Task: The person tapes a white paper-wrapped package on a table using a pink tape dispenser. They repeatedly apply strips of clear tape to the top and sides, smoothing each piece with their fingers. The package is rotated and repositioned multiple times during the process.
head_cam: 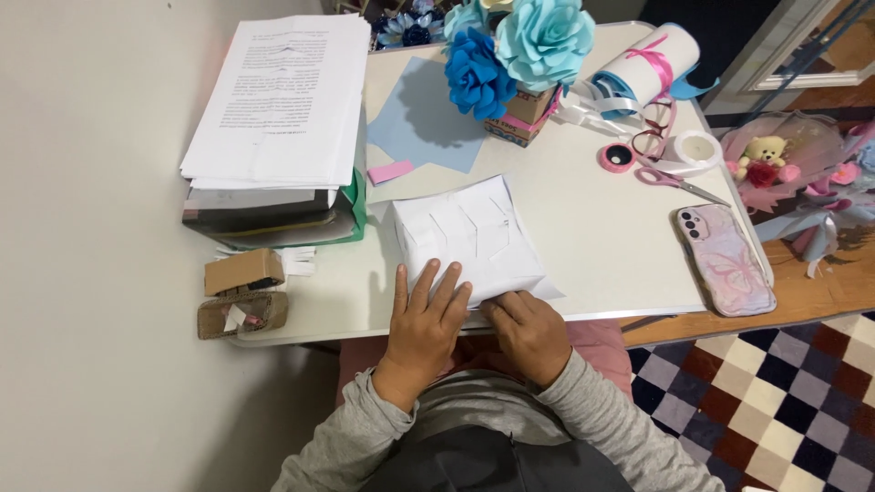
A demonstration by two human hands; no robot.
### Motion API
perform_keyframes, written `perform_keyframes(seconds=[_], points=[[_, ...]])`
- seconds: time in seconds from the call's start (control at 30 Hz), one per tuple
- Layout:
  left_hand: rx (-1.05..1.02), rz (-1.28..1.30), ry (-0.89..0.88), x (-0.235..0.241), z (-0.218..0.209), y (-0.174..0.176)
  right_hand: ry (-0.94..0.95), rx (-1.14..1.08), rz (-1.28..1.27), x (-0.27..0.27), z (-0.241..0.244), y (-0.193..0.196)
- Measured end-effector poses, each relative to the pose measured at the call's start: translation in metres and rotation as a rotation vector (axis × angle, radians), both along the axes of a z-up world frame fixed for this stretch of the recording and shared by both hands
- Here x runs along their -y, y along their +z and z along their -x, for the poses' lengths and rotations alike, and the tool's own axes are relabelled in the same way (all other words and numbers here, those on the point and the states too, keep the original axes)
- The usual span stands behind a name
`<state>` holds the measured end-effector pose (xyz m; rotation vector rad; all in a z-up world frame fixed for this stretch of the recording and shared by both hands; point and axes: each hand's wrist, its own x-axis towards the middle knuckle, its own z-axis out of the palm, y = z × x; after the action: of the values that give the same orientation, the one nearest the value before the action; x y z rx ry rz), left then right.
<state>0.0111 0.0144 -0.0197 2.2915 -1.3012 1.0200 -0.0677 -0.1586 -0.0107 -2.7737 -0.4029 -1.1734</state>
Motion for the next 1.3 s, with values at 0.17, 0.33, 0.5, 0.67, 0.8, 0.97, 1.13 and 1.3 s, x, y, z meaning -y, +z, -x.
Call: perform_keyframes(seconds=[0.17, 0.33, 0.5, 0.67, 0.8, 0.97, 1.13, 1.3], points=[[0.016, 0.029, 0.019, 0.003, -0.002, -0.002, 0.025, 0.047, -0.092, -0.001, 0.003, 0.013], [0.0, 0.028, 0.027, 0.003, -0.002, -0.003, 0.027, 0.103, -0.159, -0.001, 0.004, 0.02], [-0.004, 0.047, 0.031, 0.004, -0.001, -0.005, 0.041, 0.092, -0.192, 0.004, 0.011, 0.006], [-0.012, 0.061, 0.03, 0.004, 0.0, -0.008, 0.065, 0.087, -0.276, 0.011, 0.016, -0.003], [-0.009, 0.074, 0.035, 0.004, -0.001, -0.011, 0.08, 0.078, -0.356, 0.013, 0.02, -0.004], [-0.015, 0.073, 0.034, 0.005, 0.0, -0.01, 0.109, 0.078, -0.422, 0.007, 0.025, 0.001], [-0.017, 0.089, 0.031, 0.005, -0.002, -0.013, 0.252, 0.133, -0.448, -0.001, 0.029, 0.011], [-0.06, 0.078, -0.05, 0.001, 0.001, 0.007, 0.352, 0.093, -0.356, -0.001, 0.039, 0.017]])
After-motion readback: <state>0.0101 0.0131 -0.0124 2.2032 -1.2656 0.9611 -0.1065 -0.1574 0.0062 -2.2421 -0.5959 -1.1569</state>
